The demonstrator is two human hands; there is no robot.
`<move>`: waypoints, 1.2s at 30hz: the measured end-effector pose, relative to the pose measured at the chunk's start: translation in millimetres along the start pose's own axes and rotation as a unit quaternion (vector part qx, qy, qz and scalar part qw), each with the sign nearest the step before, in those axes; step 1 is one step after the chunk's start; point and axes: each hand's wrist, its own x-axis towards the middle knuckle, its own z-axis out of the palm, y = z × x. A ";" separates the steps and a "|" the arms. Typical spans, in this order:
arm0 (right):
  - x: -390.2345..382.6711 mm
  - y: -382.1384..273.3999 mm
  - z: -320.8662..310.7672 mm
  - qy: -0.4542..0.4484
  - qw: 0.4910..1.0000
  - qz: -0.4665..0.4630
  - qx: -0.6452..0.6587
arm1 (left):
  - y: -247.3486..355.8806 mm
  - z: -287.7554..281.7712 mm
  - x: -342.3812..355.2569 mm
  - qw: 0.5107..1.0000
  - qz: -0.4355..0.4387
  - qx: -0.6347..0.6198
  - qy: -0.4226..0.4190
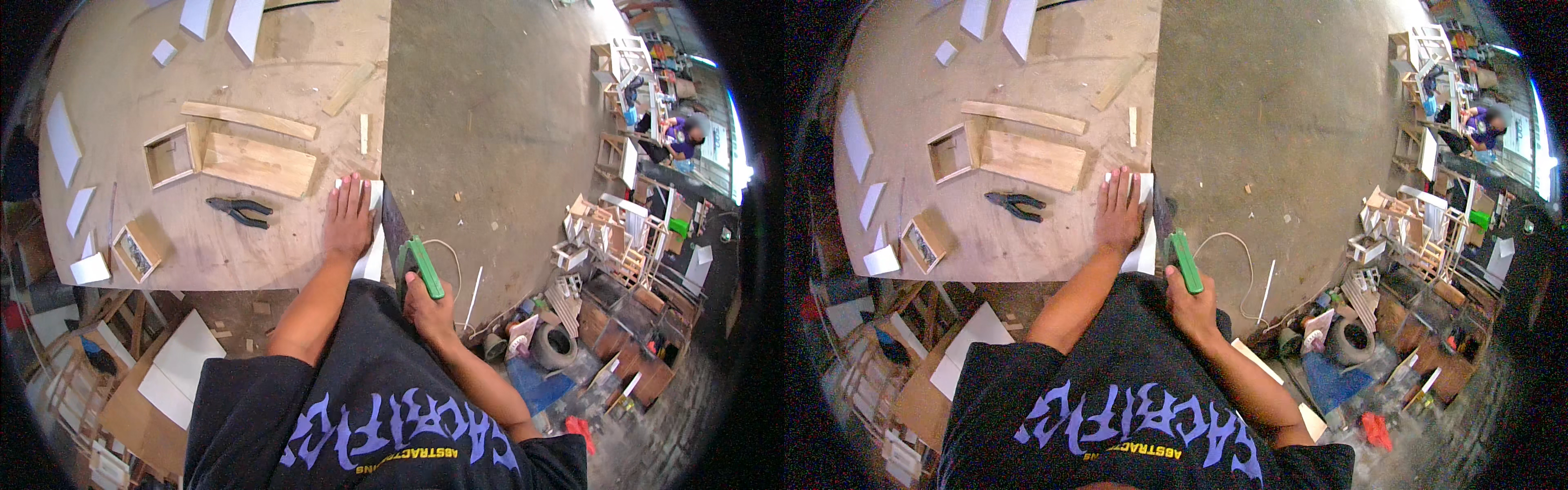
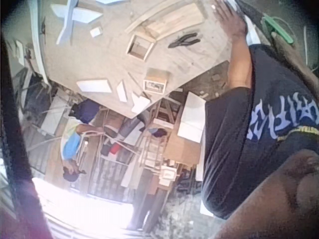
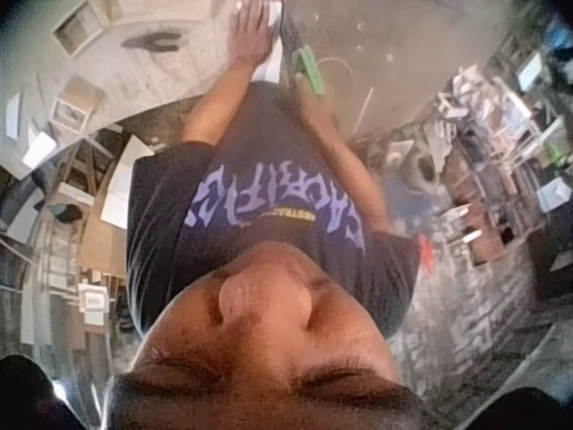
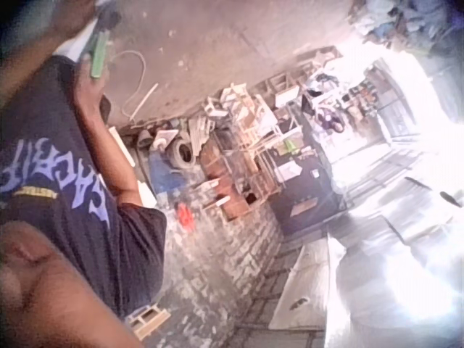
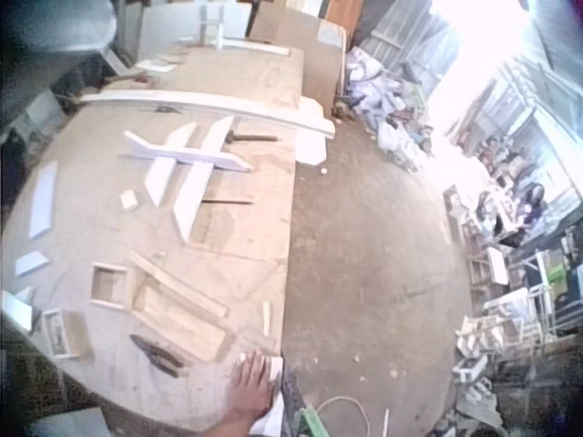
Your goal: The person assembles a model airplane by hammering parts together and sawing white foam and wood pieces to size on a workbench.
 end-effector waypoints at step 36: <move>33.1 -29.6 18.3 -0.079 0.996 0.036 -0.013 | 0.8 -23.6 9.7 0.998 -0.003 0.045 -0.035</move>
